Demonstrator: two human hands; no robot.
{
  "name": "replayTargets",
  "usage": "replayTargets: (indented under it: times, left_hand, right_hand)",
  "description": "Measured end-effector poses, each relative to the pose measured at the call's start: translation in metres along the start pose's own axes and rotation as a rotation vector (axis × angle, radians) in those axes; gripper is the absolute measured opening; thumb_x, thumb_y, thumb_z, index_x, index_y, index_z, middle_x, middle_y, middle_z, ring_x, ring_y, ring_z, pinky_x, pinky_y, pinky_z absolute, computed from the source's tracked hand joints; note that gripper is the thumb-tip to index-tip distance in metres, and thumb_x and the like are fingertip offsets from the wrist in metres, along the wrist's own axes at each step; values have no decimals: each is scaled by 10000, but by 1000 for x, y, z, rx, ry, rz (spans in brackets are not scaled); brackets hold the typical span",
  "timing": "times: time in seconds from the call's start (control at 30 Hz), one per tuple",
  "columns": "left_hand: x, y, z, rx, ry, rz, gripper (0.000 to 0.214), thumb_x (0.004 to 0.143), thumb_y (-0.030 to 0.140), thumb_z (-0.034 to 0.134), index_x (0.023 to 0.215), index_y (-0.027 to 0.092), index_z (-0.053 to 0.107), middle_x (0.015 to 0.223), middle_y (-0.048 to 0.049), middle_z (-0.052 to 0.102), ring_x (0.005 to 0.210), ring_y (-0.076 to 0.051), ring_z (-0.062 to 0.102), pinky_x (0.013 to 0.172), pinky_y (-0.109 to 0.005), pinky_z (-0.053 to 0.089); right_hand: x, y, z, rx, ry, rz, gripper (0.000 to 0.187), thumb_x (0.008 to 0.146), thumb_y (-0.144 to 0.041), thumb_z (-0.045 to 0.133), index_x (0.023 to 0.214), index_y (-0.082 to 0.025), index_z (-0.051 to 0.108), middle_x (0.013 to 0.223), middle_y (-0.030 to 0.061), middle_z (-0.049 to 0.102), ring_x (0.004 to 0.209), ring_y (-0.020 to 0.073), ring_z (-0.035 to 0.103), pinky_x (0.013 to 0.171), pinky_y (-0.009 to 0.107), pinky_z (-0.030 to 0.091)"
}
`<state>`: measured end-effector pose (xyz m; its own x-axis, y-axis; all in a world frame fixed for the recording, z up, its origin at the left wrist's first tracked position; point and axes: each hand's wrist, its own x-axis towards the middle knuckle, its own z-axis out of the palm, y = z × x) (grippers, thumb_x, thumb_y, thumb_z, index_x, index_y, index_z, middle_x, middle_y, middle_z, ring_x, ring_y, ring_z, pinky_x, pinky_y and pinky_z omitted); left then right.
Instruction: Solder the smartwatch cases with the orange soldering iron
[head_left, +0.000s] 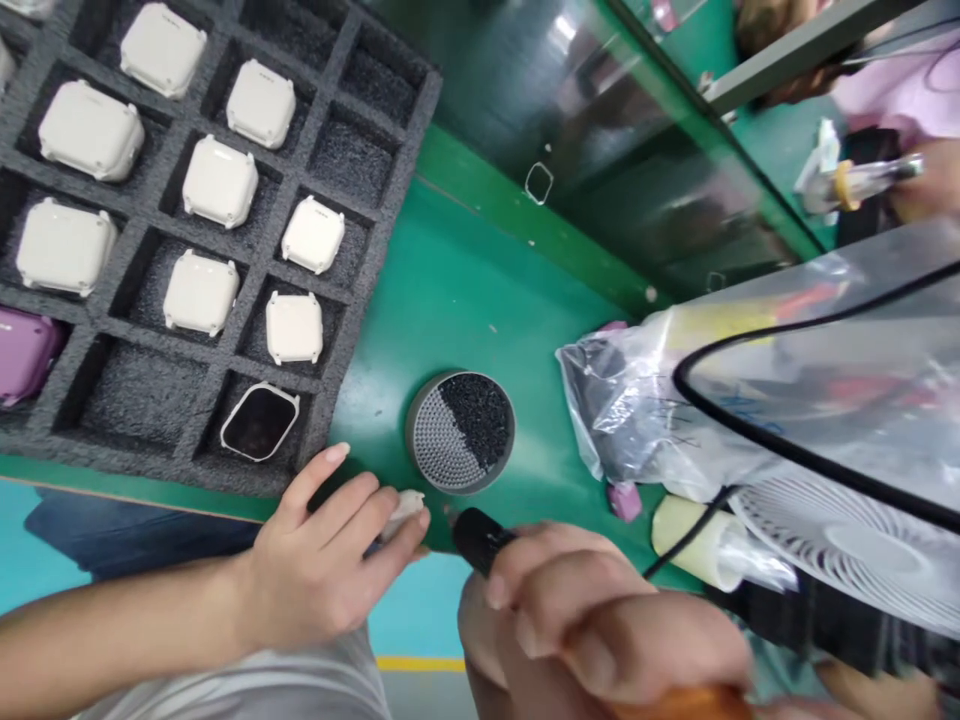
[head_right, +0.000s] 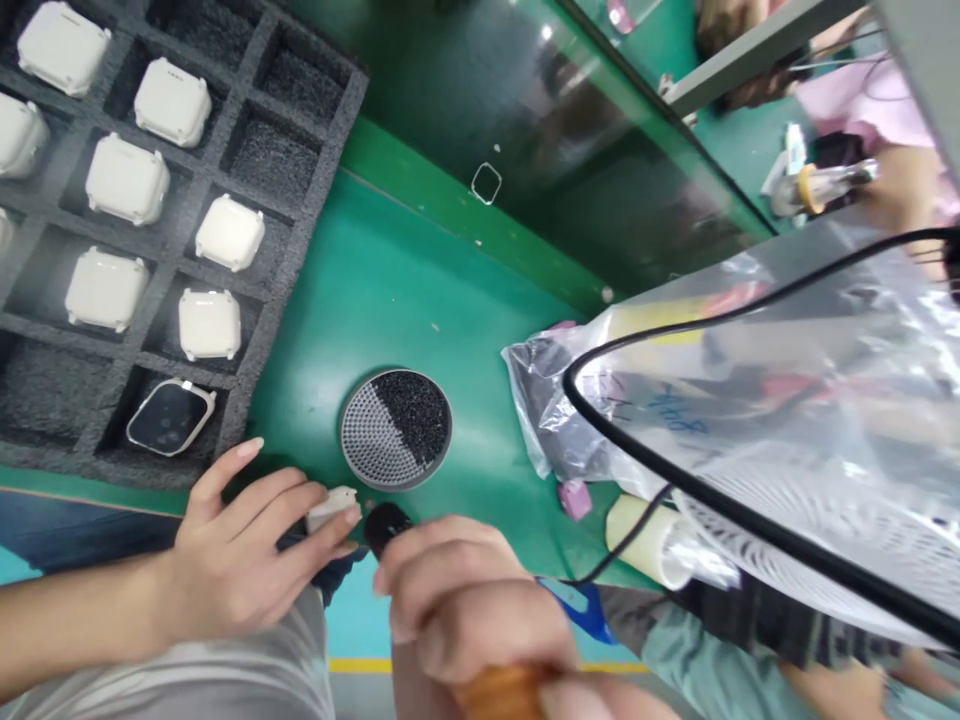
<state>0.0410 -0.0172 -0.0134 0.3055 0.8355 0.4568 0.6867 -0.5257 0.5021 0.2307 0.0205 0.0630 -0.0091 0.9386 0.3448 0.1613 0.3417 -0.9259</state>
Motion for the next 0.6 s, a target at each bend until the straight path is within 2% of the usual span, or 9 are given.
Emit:
replayTargets:
  times: [0.07,0.13,0.2,0.23,0.3,0.4,0.53,0.6]
  left_hand:
    - [-4,-5,-3,-20,-72,95,288,1057,262,656,1285,185,813,1333,-45,791,1244,-239,665,1422,-549,202]
    - [-6,-8,-5,-53,-132,165,368,1077,198,534,1339,149,787,1486,-64,725,1338,-266,634,1419,-569,206]
    - [-7,-9,-5,-55,-136,167,381,1080,185,504,1329,152,790,1479,-67,728,1318,-264,643,1413,-564,227]
    - [-6,-9,-4,-40,-124,154,347,1082,210,542,1312,164,798,1443,-61,746,1281,-256,654,1411,-558,239]
    - [-5,-7,-2,2,-105,138,280,1062,291,672,1285,189,807,1355,-48,779,1224,-241,668,1409,-545,257]
    - [-4,-5,-2,24,-105,143,341,1010,398,795,1280,190,807,1300,-51,791,1232,-246,667,1410,-553,264]
    - [-6,-7,-5,-30,-178,178,349,1039,319,712,1338,151,778,1510,-103,702,1368,-295,628,1402,-578,258]
    - [-7,-8,-5,-47,-179,174,335,1032,268,685,1332,153,780,1519,-112,696,1365,-302,635,1382,-571,295]
  right_hand:
    - [-2,4,0,97,150,-65,253,1089,-351,437,1135,-278,674,797,-52,567,564,126,589,502,338,568]
    - [-2,9,1,133,250,-35,340,1111,-336,341,1198,-268,662,831,-33,599,615,143,605,526,353,569]
    - [-1,12,3,145,300,-16,313,1096,-350,382,1253,-269,640,847,-24,628,644,159,615,545,365,576]
    - [0,12,4,140,318,-14,297,1086,-349,407,1262,-268,634,858,-22,639,649,160,621,549,366,580]
    - [0,12,5,136,292,-9,290,1085,-340,403,1252,-274,631,859,-24,652,630,159,636,538,370,589]
    - [0,13,5,148,277,31,336,1105,-315,319,1201,-284,639,845,-23,668,605,164,647,508,379,587]
    - [0,14,0,189,263,14,338,1082,-302,360,1223,-266,665,857,-11,664,651,171,649,535,377,583]
    - [0,15,-4,201,242,10,364,1068,-289,363,1261,-270,671,863,-5,661,672,182,655,546,386,586]
